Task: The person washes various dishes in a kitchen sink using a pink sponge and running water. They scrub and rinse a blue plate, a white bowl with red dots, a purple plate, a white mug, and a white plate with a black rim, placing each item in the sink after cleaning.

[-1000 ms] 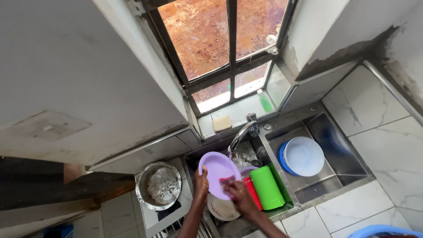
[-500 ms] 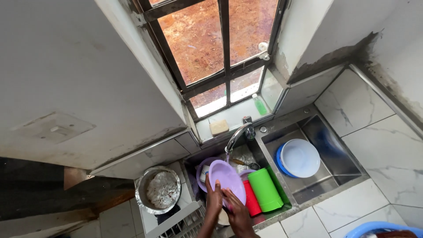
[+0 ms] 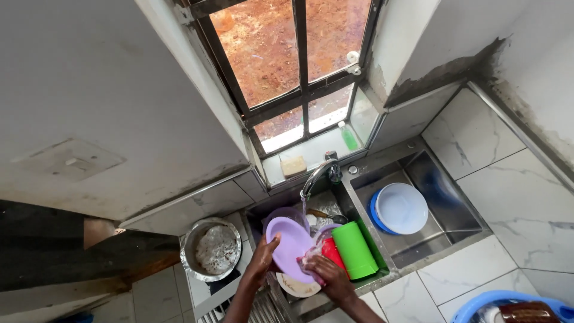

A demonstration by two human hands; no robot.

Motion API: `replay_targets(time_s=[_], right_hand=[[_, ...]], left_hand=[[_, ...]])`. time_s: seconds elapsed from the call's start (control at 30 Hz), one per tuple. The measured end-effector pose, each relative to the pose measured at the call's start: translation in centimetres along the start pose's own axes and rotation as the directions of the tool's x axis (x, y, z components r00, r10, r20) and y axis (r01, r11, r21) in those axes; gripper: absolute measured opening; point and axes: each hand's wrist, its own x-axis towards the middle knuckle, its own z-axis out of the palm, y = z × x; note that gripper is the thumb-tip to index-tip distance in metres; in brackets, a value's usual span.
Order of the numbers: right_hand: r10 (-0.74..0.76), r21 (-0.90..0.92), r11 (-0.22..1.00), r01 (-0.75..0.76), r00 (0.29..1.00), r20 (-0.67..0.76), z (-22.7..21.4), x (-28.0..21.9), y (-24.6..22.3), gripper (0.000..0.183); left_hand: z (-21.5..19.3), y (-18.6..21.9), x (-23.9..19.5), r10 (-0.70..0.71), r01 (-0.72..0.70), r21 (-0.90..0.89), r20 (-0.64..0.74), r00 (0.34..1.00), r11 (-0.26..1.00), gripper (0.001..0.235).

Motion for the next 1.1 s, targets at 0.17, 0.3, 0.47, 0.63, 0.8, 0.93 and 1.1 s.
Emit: replay_targets(time_s=[0.17, 0.3, 0.47, 0.63, 0.8, 0.93, 1.1], right_hand=[[0.338, -0.089, 0.933, -0.349, 0.934, -0.113, 5.0, 1.0, -2.4, 0.059], [0.113, 0.106, 0.987, -0.121, 0.991, 0.077, -0.3, 1.9, -4.5, 0.055], [0.1, -0.04, 0.995, -0.092, 0.931, 0.35, -3.6, 7.0, 1.0, 0.06], [-0.171, 0.248, 0.967, 0.05, 0.852, 0.496, -3.4, 9.5, -7.5, 0.069], [-0.345, 0.265, 0.925, 0.273, 0.895, 0.283, -0.4, 8.4, -1.1, 0.048], [0.187, -0.027, 0.982, -0.188, 0.933, 0.308, -2.8, 7.0, -2.0, 0.052], [0.444, 0.241, 0.703, -0.67, 0.677, 0.587, -2.3, 6.4, -7.4, 0.102]], left_hand=[[7.7, -10.7, 5.9, 0.207, -0.288, -0.353, -0.25, 0.946, 0.89, 0.083], [2.5, -4.7, 2.5, 0.447, -0.516, -0.191, -0.31, 0.839, 0.835, 0.077], [0.4, 0.3, -3.4, 0.119, -0.108, -0.277, 0.021, 0.993, 0.955, 0.06], [-3.1, 1.9, -1.3, 0.163, -0.102, -0.205, 0.306, 0.938, 0.973, 0.051], [-2.9, 1.0, -1.6, 0.103, -0.037, -0.205, 0.323, 0.941, 0.978, 0.053], [-1.5, -0.5, 1.2, 0.054, -0.038, -0.15, 0.105, 0.993, 0.988, 0.055], [3.2, -3.0, 3.4, -0.06, 0.058, -0.018, -0.156, 0.986, 0.998, 0.055]])
